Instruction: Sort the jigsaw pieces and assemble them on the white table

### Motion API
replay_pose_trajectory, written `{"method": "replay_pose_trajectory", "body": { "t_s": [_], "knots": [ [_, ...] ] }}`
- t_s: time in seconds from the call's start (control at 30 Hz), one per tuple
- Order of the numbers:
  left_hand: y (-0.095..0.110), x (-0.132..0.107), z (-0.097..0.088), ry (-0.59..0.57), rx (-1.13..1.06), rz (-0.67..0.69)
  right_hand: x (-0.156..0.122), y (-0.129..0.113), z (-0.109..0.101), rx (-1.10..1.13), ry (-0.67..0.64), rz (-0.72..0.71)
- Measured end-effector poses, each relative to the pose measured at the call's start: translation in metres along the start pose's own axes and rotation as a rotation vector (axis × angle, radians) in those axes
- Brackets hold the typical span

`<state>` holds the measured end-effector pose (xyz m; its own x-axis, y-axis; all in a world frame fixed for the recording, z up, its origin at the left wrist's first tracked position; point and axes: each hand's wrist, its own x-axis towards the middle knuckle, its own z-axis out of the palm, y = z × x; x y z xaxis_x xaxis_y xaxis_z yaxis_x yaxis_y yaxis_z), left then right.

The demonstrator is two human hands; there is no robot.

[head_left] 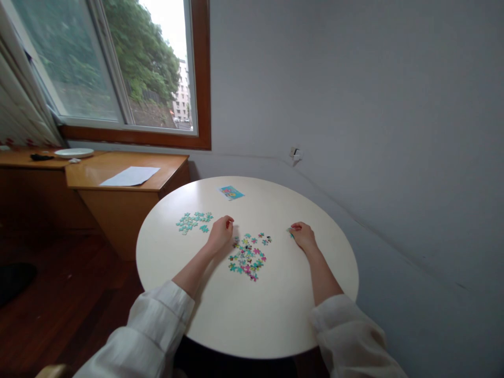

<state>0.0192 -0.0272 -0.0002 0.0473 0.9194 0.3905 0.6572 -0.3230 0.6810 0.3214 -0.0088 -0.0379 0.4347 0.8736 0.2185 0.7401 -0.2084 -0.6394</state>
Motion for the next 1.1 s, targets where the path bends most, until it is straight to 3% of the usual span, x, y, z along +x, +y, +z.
{"method": "replay_pose_trajectory", "body": {
  "t_s": [0.43, 0.67, 0.87, 0.97, 1.1],
  "knots": [
    [-0.003, 0.001, 0.002, -0.001, -0.015, 0.012, -0.007, -0.012, -0.010, 0.019, 0.107, 0.069],
    [-0.003, 0.000, 0.002, -0.008, -0.017, 0.008, -0.007, -0.014, -0.005, 0.350, 0.134, -0.009],
    [-0.001, 0.000, 0.002, -0.012, -0.046, 0.002, -0.010, -0.030, -0.002, 0.739, 0.013, -0.091],
    [0.001, 0.000, 0.004, -0.045, -0.113, 0.009, -0.024, -0.053, -0.002, 0.806, -0.073, -0.158],
    [0.007, -0.002, 0.006, -0.141, -0.252, 0.022, -0.056, -0.088, 0.006, 0.847, -0.294, -0.261]
  ]
}}
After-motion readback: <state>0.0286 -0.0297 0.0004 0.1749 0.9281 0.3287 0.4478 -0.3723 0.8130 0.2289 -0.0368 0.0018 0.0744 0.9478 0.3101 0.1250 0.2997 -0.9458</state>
